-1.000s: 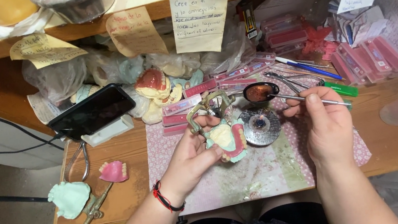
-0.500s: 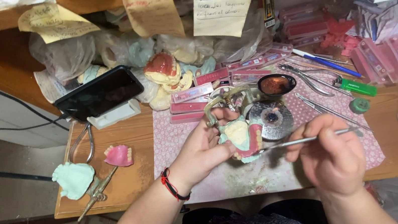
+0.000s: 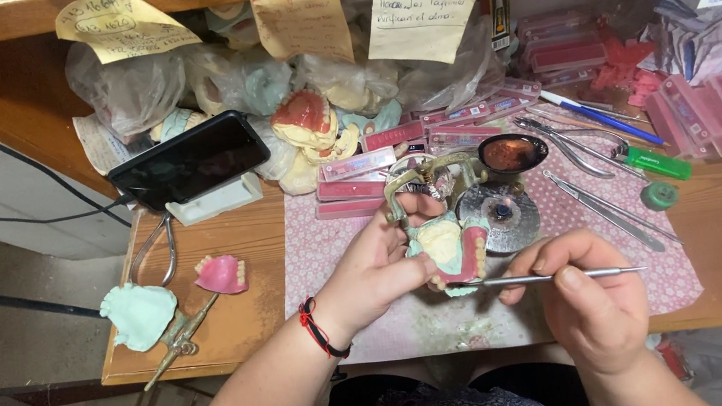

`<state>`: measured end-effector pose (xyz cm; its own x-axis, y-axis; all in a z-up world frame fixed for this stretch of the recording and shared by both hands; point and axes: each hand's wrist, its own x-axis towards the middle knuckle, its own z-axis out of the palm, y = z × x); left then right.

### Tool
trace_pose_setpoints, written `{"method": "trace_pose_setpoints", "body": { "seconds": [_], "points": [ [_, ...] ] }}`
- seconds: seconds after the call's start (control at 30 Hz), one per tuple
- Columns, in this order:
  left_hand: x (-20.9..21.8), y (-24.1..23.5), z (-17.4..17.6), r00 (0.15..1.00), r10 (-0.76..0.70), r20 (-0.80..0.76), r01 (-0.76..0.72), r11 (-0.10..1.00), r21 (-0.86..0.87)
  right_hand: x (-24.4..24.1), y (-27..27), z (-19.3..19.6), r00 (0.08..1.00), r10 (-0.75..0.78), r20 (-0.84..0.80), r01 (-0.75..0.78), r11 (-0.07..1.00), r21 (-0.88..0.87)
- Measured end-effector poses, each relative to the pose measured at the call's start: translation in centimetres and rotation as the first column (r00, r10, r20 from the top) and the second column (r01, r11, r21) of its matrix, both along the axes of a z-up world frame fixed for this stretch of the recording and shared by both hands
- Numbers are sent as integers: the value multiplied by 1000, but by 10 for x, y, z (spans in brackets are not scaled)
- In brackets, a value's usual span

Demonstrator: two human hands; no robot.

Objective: The person holds a dental prosthesis in a metal holder and uses a fine brush to apply a substance to the pink gum area. They repeatedly dip the brush into a small container and continue applying the material to the prosthesis surface.

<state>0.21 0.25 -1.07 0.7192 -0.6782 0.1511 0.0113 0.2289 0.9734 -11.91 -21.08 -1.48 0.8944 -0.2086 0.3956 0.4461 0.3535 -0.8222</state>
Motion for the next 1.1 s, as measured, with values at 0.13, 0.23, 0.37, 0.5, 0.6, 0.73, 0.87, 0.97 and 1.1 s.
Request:
{"method": "trace_pose_setpoints", "body": {
  "seconds": [0.13,0.23,0.37,0.5,0.6,0.73,0.87,0.97,1.1],
  "points": [
    [0,0,4,1000,8,6,-8,1000,22,-1,-3,3,1000,-22,-7,22,1000,0],
    [0,1,3,999,17,27,-18,999,31,-3,-3,4,1000,-27,-6,27,1000,-13],
    [0,2,3,1000,16,23,-16,1000,20,-3,-5,8,1000,12,4,-12,1000,-13],
    [1,1,0,999,17,29,-17,1000,2,6,-21,10,993,-114,26,114,993,32],
    [-2,4,16,990,-4,-144,15,997,70,28,-44,-10,885,-414,-212,421,907,-13],
    [-3,4,23,986,16,-166,3,993,116,39,-58,-26,863,-367,-347,417,905,79],
    [-4,4,26,992,44,-118,-25,987,156,37,-58,-25,868,-378,-321,416,908,56],
    [-4,4,26,990,53,-131,-31,986,165,36,-59,-25,871,-374,-320,410,911,52],
    [-4,3,24,990,47,-134,-26,987,160,36,-59,-27,872,-377,-311,410,911,48]
  ]
}}
